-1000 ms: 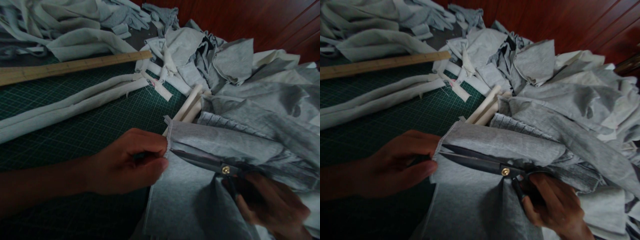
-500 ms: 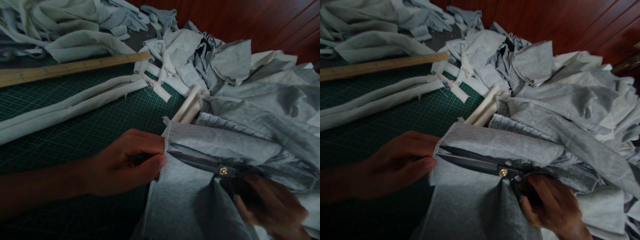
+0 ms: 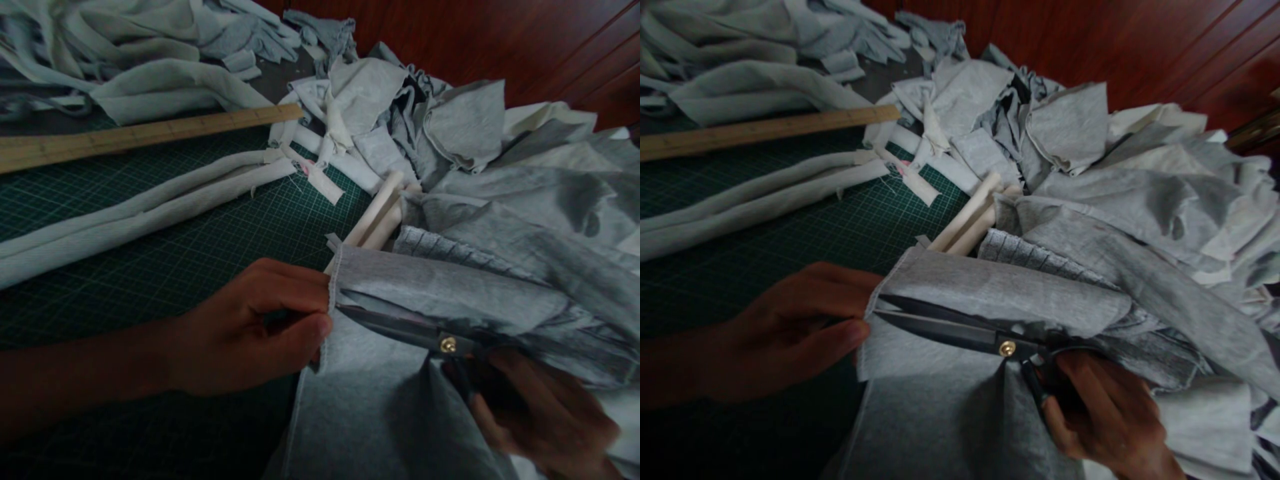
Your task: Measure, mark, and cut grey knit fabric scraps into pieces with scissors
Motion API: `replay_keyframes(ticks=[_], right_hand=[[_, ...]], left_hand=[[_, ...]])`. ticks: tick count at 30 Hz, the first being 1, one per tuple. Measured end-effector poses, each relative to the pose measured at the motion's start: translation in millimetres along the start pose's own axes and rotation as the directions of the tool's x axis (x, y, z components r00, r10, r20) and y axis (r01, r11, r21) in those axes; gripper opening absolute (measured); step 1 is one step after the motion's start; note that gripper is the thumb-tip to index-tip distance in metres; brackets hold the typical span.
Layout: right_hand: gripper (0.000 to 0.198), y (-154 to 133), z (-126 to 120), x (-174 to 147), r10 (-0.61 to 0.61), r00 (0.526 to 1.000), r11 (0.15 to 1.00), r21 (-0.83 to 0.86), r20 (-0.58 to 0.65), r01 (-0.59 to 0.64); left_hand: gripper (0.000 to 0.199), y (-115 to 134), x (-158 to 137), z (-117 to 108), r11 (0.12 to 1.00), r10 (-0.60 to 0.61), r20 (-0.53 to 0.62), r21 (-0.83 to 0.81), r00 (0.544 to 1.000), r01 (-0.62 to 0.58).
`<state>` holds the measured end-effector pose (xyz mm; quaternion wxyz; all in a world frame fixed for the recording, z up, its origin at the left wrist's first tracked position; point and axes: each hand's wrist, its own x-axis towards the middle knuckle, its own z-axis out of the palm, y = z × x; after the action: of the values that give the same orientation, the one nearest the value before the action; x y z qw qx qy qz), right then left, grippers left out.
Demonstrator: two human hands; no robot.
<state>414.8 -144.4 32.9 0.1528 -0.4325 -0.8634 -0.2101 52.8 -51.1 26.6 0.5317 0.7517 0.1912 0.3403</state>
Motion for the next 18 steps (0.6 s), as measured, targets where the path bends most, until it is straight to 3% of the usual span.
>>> replay_keyframes(ticks=[11, 18], right_hand=[[0.014, 5, 2, -11, 0.012, 1.000, 1.000, 0.017, 0.001, -0.012], [0.006, 1, -1, -1, -0.054, 0.998, 0.999, 0.011, 0.035, 0.053]], left_hand=[[0.035, 1, 2, 2, 1.000, -0.014, 0.015, 0.012, 1.000, 0.014], [0.034, 1, 2, 1, 1.000, 0.006, 0.038, 0.011, 0.999, -0.006]])
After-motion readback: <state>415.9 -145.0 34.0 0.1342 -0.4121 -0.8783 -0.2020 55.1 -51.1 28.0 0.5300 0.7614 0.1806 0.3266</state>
